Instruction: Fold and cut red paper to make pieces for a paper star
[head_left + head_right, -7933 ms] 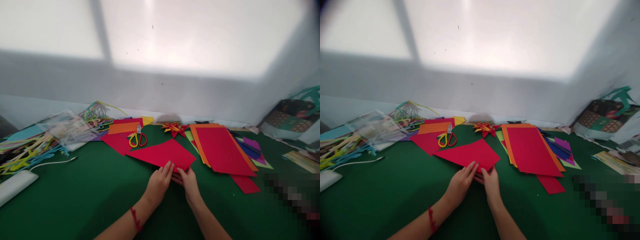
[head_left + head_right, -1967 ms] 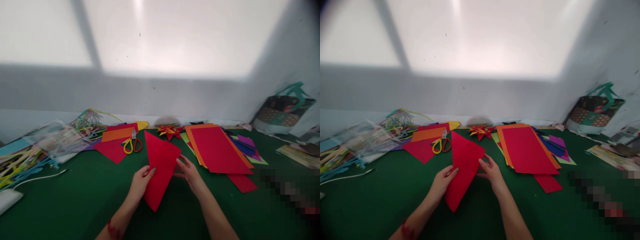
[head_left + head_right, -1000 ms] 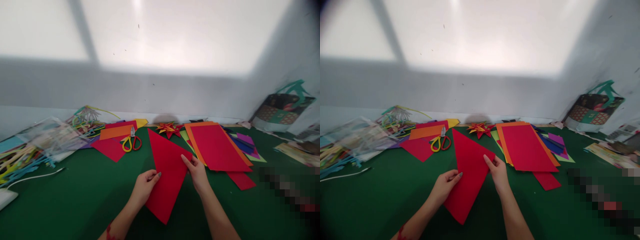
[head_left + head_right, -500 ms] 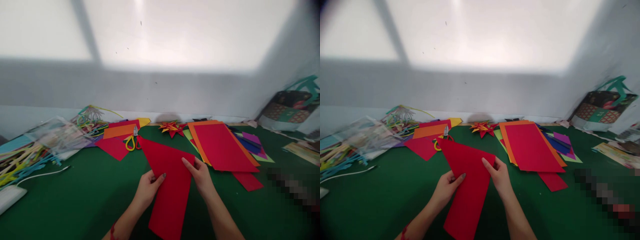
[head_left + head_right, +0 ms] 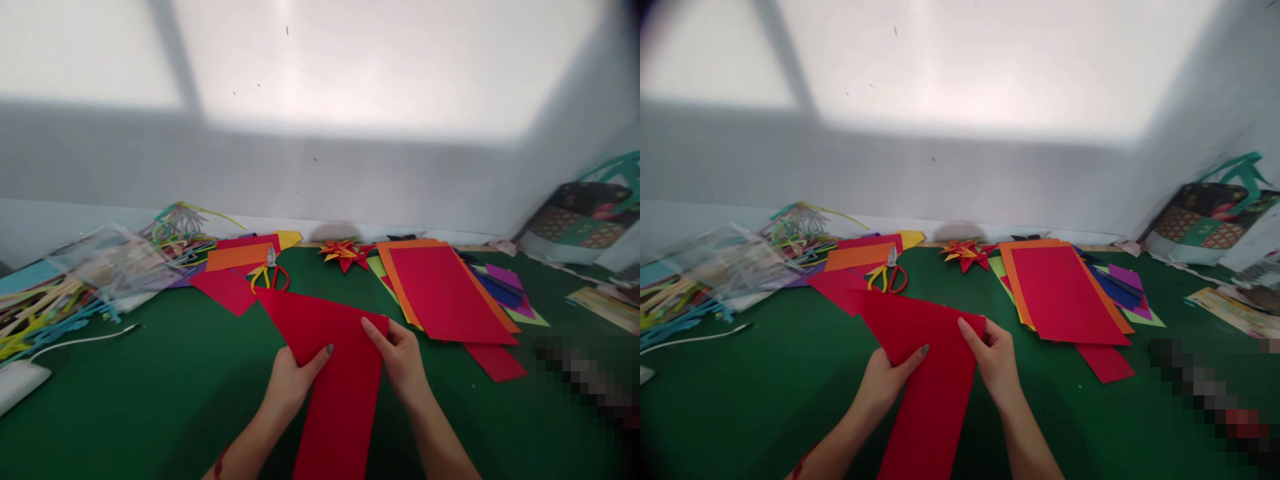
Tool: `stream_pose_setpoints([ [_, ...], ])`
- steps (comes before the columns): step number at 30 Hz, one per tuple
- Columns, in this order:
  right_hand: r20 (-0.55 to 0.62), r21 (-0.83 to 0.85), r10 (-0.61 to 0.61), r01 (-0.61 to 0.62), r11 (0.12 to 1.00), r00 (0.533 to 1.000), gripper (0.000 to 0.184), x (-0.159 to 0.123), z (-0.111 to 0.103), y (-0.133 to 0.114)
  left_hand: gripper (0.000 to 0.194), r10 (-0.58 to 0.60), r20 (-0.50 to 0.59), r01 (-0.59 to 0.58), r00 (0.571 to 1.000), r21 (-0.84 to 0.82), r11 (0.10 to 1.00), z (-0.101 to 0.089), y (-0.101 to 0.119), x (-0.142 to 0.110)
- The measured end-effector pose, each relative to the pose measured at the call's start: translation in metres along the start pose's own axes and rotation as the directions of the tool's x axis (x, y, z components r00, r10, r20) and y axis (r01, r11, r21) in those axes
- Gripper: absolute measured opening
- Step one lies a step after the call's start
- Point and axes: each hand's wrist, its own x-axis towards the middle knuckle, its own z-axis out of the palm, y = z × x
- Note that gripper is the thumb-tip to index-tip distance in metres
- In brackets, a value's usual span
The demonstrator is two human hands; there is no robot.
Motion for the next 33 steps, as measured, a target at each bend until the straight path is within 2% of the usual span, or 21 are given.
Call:
stream_pose_setpoints([
  [5,-0.009,-0.003,0.009,-0.009,1.0,1.0,0.02,0.002,-0.002,-0.002,0.033,0.002,0.017,-0.002,1.0,-0.007,1.0,-0.001,0.003,0.0],
  [12,0.048,0.044,0.048,-0.05,0.998,0.998,0.023,0.007,-0.009,-0.004,0.027,0.111,-0.082,-0.111,0.99,0.002,0.994,-0.013,0.011,0.01],
  [16,0.058,0.091,0.034,-0.039,0.995,0.998,0.028,0.011,-0.009,0.001,0.024,0.104,-0.077,-0.104,0.992,-0.004,0.995,-0.015,0.01,0.014],
  [20,0.055,0.084,0.065,-0.069,0.994,0.996,0.038,0.017,-0.013,0.009,0.032,0.062,-0.067,-0.062,0.996,0.0,0.998,-0.019,0.007,0.019],
  [24,-0.134,0.048,0.037,-0.031,0.998,0.99,0.039,0.029,-0.035,0.014,0.035,0.078,-0.119,-0.077,0.99,0.015,0.997,-0.033,0.005,0.027],
  [25,-0.144,0.044,0.05,-0.044,0.998,0.988,0.038,0.032,-0.043,0.014,0.032,0.08,-0.135,-0.076,0.988,0.037,0.996,-0.036,0.003,0.03],
  [28,-0.073,0.021,0.112,-0.111,0.994,0.991,0.04,0.037,-0.067,0.01,0.024,0.059,-0.185,-0.037,0.981,0.12,0.992,-0.044,-0.005,0.037],
  [30,-0.105,-0.009,0.069,-0.071,0.997,0.992,0.037,0.037,-0.079,0.006,0.022,0.027,-0.207,0.0,0.978,0.131,0.991,-0.046,-0.012,0.041],
  [33,-0.189,-0.12,-0.001,-0.023,0.992,0.982,0.03,0.032,-0.086,0.0,0.023,0.016,-0.197,-0.005,0.98,0.056,0.998,-0.046,-0.021,0.046],
])
